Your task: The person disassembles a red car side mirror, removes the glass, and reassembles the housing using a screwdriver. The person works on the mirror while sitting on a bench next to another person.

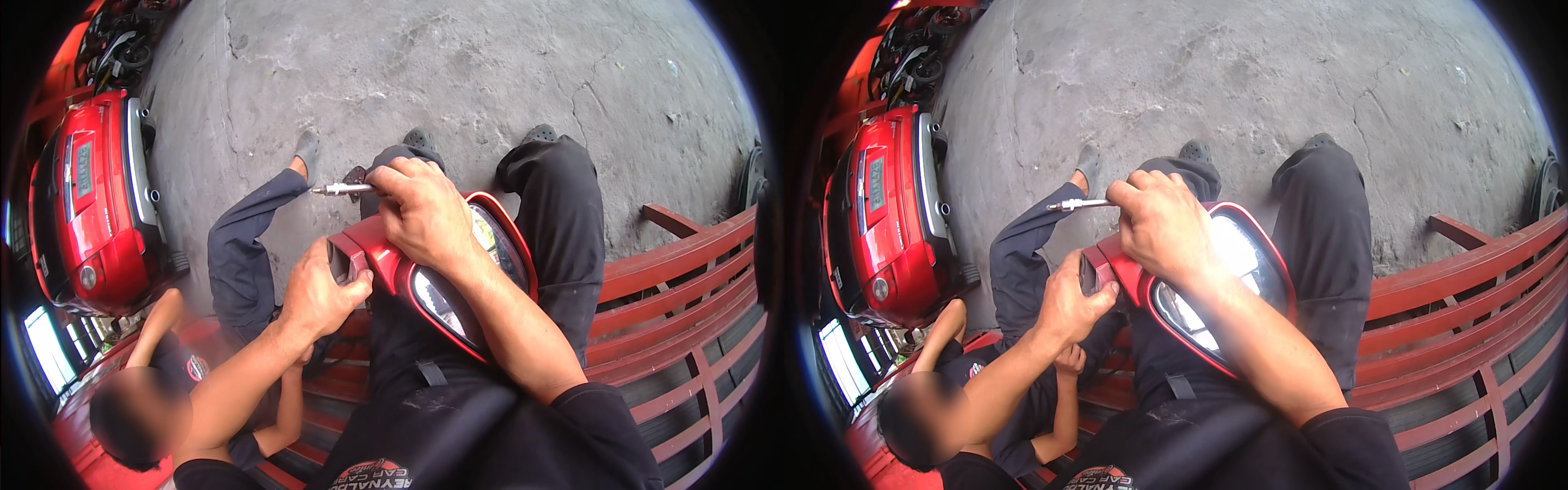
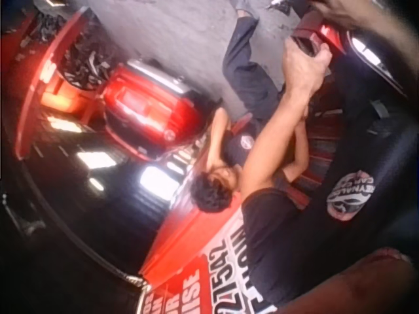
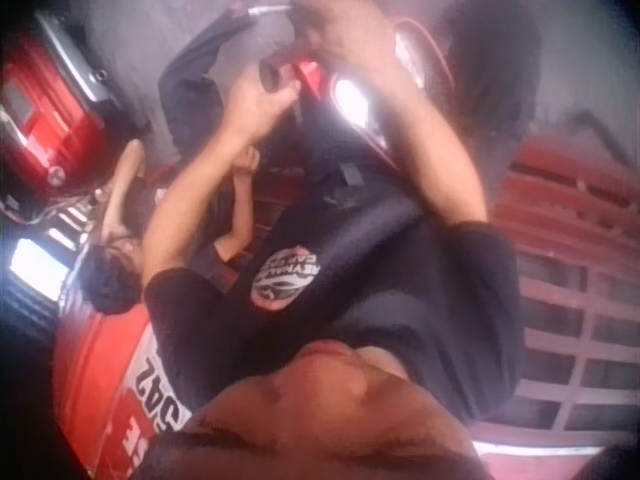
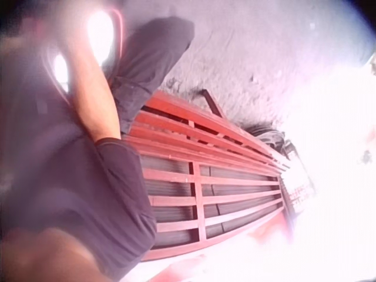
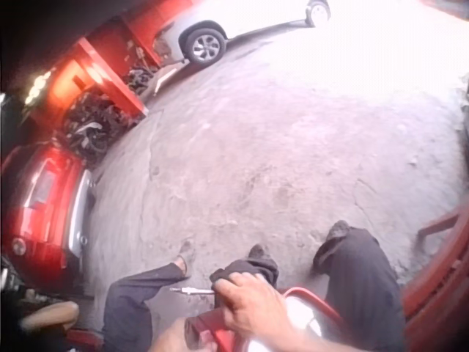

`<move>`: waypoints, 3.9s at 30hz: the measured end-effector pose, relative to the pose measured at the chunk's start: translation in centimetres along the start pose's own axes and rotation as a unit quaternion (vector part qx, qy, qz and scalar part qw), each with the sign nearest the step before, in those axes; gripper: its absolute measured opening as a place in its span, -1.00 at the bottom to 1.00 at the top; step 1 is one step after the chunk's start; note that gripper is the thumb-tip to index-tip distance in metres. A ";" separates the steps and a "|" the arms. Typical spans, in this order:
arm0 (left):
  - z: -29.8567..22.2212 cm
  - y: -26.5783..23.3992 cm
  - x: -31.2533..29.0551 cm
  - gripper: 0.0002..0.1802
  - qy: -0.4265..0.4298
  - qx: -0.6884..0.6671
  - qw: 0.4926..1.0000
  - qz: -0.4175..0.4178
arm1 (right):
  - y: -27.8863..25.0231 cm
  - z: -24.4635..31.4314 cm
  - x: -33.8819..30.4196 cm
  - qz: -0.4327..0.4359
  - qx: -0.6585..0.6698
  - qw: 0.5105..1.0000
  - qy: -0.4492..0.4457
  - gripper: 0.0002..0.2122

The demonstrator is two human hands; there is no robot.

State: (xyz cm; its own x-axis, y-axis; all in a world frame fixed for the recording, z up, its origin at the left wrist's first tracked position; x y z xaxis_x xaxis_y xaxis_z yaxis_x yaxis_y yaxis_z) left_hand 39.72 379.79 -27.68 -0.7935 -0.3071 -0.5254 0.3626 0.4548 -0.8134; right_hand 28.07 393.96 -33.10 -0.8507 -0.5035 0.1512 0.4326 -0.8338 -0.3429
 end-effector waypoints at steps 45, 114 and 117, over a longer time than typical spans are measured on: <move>3.3 4.0 -6.9 -0.28 -0.006 -0.304 0.949 -0.082 | -7.9 -2.9 -0.2 0.027 0.182 0.981 0.064 -0.77; 1.0 -3.8 -9.8 0.04 0.183 -0.282 0.869 -0.362 | -3.0 6.2 1.2 0.007 0.185 0.975 -0.123 -0.75; -1.5 -4.8 -8.9 -0.13 0.193 -0.166 0.889 -0.382 | -3.1 8.0 1.0 0.043 0.246 0.963 -0.102 -0.73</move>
State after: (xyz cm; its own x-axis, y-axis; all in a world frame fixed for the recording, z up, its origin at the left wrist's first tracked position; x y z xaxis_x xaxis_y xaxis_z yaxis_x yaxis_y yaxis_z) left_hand 44.29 381.58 -18.71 -0.8782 -0.3518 0.3241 -0.4662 0.4777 -0.7446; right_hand 28.23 394.26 -24.50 -0.7506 -0.5678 0.3381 0.6308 -0.7680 0.1108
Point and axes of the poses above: each hand's wrist, its own x-axis towards the middle knuckle, its own y-axis out of the palm, z = x × y, the point moved 6 cm from there along x, towards the middle knuckle, and after that the axes turned 1 degree about z, right-handed, at the moved point
